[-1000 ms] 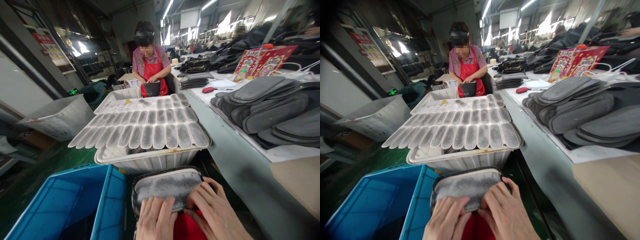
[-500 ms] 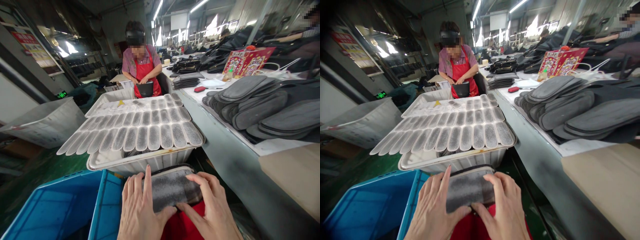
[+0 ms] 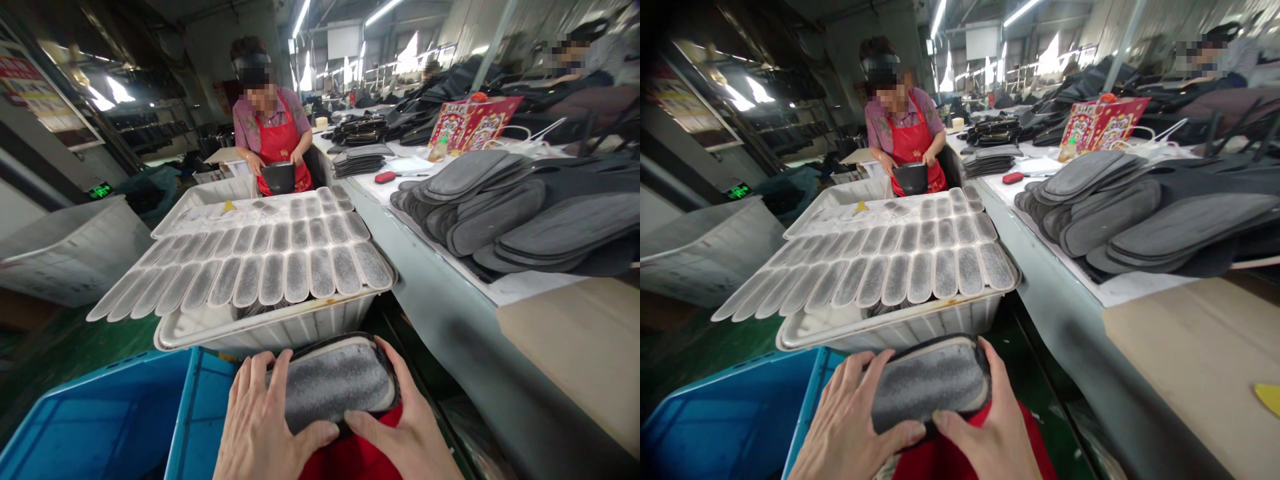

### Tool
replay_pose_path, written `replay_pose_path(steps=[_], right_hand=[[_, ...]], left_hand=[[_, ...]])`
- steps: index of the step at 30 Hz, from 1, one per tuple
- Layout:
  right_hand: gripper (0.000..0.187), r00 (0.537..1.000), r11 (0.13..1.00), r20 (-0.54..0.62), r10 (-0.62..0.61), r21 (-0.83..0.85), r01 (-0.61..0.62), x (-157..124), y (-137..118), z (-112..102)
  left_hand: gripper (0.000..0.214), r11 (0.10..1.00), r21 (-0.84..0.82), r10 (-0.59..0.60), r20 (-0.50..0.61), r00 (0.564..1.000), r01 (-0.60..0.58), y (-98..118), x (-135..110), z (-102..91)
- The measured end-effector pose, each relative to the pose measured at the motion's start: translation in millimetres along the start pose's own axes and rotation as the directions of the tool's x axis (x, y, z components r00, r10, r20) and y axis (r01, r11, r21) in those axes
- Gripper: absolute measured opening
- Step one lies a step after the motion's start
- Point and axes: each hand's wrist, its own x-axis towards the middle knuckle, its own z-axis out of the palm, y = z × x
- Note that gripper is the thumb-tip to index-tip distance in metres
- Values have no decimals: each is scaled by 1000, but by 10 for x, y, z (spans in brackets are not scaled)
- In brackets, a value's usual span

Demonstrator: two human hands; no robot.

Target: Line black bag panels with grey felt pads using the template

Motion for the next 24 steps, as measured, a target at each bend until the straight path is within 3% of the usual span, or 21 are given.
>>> replay_pose_path(steps=[10,13,15,19,24], right_hand=[[63,998,996,20,-51,-77,52,111,78,-168],[60,995,993,74,-70,-88,76,123,96,-220],[65,987,996,144,-76,-44,83,102,112,-249],[92,959,994,268,-93,85,72,65,125,-301],[79,961,986,247,-126,135,95,88,67,-323]], left_hand=[[78,997,58,41,31,999,-43,-84,-16,79],[79,996,74,36,64,997,-41,-118,-18,104],[80,996,84,30,71,997,-36,-144,-11,107],[80,996,72,45,143,989,-55,-218,10,88],[80,997,62,45,147,988,-55,-205,8,64]])
